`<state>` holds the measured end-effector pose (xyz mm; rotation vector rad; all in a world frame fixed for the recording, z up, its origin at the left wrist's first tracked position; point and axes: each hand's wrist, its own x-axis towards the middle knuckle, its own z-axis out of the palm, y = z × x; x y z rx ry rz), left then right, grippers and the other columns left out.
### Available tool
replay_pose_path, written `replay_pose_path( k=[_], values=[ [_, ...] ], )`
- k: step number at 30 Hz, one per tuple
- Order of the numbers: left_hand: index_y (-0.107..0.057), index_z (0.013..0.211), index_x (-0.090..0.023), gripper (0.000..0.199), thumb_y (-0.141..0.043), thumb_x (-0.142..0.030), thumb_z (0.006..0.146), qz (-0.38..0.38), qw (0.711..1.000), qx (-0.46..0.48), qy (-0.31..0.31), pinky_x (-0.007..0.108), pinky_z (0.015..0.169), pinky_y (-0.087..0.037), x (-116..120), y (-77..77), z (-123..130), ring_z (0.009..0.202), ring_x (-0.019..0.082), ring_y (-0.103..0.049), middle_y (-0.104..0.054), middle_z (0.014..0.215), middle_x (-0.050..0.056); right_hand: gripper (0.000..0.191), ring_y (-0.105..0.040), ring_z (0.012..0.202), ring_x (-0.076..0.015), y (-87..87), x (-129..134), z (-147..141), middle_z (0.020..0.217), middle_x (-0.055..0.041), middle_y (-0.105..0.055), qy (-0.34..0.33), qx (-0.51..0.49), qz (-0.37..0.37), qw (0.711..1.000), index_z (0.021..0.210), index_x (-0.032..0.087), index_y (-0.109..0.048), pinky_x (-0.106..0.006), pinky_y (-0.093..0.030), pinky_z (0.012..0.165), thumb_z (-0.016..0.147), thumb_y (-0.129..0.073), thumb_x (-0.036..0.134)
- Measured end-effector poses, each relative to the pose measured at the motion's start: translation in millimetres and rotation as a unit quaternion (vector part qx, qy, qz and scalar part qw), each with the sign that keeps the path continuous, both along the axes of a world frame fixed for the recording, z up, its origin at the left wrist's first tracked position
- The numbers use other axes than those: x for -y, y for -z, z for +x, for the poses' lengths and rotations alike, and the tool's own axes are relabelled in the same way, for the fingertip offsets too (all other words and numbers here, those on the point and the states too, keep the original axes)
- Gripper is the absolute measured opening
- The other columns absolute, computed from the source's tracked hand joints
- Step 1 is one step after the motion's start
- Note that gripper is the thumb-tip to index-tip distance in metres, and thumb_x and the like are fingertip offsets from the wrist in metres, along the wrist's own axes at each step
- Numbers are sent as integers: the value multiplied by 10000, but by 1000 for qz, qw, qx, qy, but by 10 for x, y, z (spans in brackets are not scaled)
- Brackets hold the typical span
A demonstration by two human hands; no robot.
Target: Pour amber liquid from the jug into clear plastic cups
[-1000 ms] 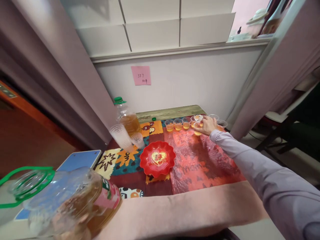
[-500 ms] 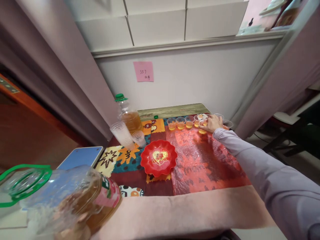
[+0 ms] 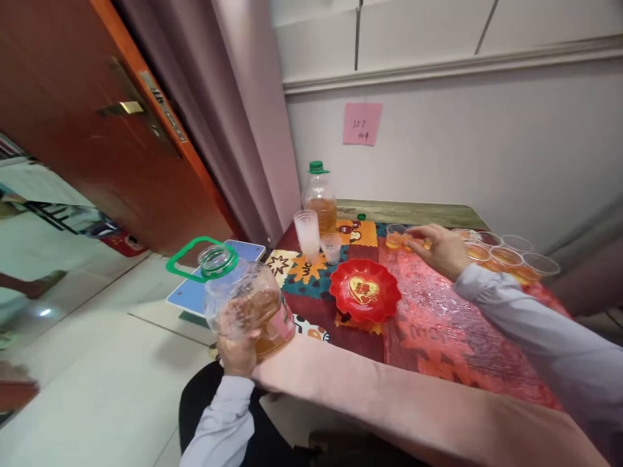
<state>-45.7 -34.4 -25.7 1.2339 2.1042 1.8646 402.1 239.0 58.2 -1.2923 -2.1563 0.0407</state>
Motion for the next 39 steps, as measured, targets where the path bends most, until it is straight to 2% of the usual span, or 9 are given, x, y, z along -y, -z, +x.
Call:
replay_pose_path(
  k=[3, 6, 8, 11, 14, 17, 23, 30, 39],
  values=[
    [-610, 1287, -219, 1045, -786, -927, 539, 33, 999, 24, 16, 588, 1105, -557, -10, -21, 25, 1229, 437, -699, -729, 1251, 160, 261, -739, 972, -237, -96, 182, -808, 1108, -86, -778, -96, 30, -37, 994, 1149, 245, -802, -351, -567, 921, 1025, -627, 395],
    [-636, 1269, -208, 1024, -815, -903, 540, 56, 997, 37, 36, 557, 1085, -579, -25, -38, 48, 1179, 415, -728, -747, 1214, 157, 285, -722, 1127, -225, -117, 249, -1456, 1232, -97, -742, -136, 123, -67, 981, 1255, 233, -772, -308, -543, 1001, 1048, -582, 282],
    [-640, 1267, -213, 1017, -838, -884, 529, 70, 996, 39, 35, 553, 1072, -588, -28, -46, 67, 1152, 398, -740, -753, 1200, 152, 324, -720, 1151, -240, -109, 231, -1743, 1287, -111, -720, -130, 155, -74, 976, 1312, 239, -751, -317, -548, 989, 1026, -598, 236],
    [-633, 1271, -204, 1042, -836, -893, 517, 84, 995, 41, 28, 552, 1040, -602, -26, -51, 97, 1146, 389, -741, -748, 1218, 172, 323, -740, 1087, -254, -86, 164, -1973, 1280, -127, -725, -119, 181, -82, 973, 1285, 247, -769, -329, -563, 929, 1004, -614, 209],
    [-630, 1262, -198, 1050, -827, -906, 512, 84, 995, 44, 29, 571, 1048, -591, -17, -51, 119, 1171, 406, -732, -737, 1240, 190, 289, -742, 1092, -261, -54, 105, -2047, 1236, -137, -753, -120, 203, -90, 968, 1190, 234, -806, -328, -559, 924, 1027, -571, 196],
    [-631, 1234, -218, 997, -805, -915, 542, 72, 995, 49, 46, 581, 1048, -586, -2, -53, 126, 1159, 414, -734, -741, 1201, 174, 308, -732, 1134, -265, -21, 68, -2054, 1248, -147, -761, -118, 214, -90, 965, 1186, 228, -810, -332, -549, 949, 1039, -544, 178],
    [-588, 1316, -268, 1012, -861, -853, 537, 54, 995, 61, 55, 602, 1097, -555, 17, -19, 107, 1196, 439, -720, -732, 1232, 169, 250, -752, 1026, -266, 28, 15, -2031, 1171, -164, -769, -90, 221, -92, 967, 1071, 182, -826, -337, -550, 901, 1024, -581, 209],
    [-598, 1271, -254, 980, -803, -903, 567, 54, 994, 67, 68, 586, 1102, -552, 5, 0, 106, 1187, 418, -721, -719, 1238, 172, 149, -735, 1018, -234, 92, -53, -1925, 1097, -118, -782, -75, 171, -82, 979, 1027, 184, -816, -312, -532, 915, 984, -694, 258],
    [-603, 1248, -243, 908, -834, -835, 600, 54, 997, 42, 45, 560, 1074, -563, 4, -66, 103, 1217, 414, -704, -712, 1283, 183, 91, -714, 955, -213, 132, -131, -1881, 1036, -93, -777, -67, 122, -75, 987, 939, 190, -805, -290, -514, 866, 927, -766, 271]
  ],
)
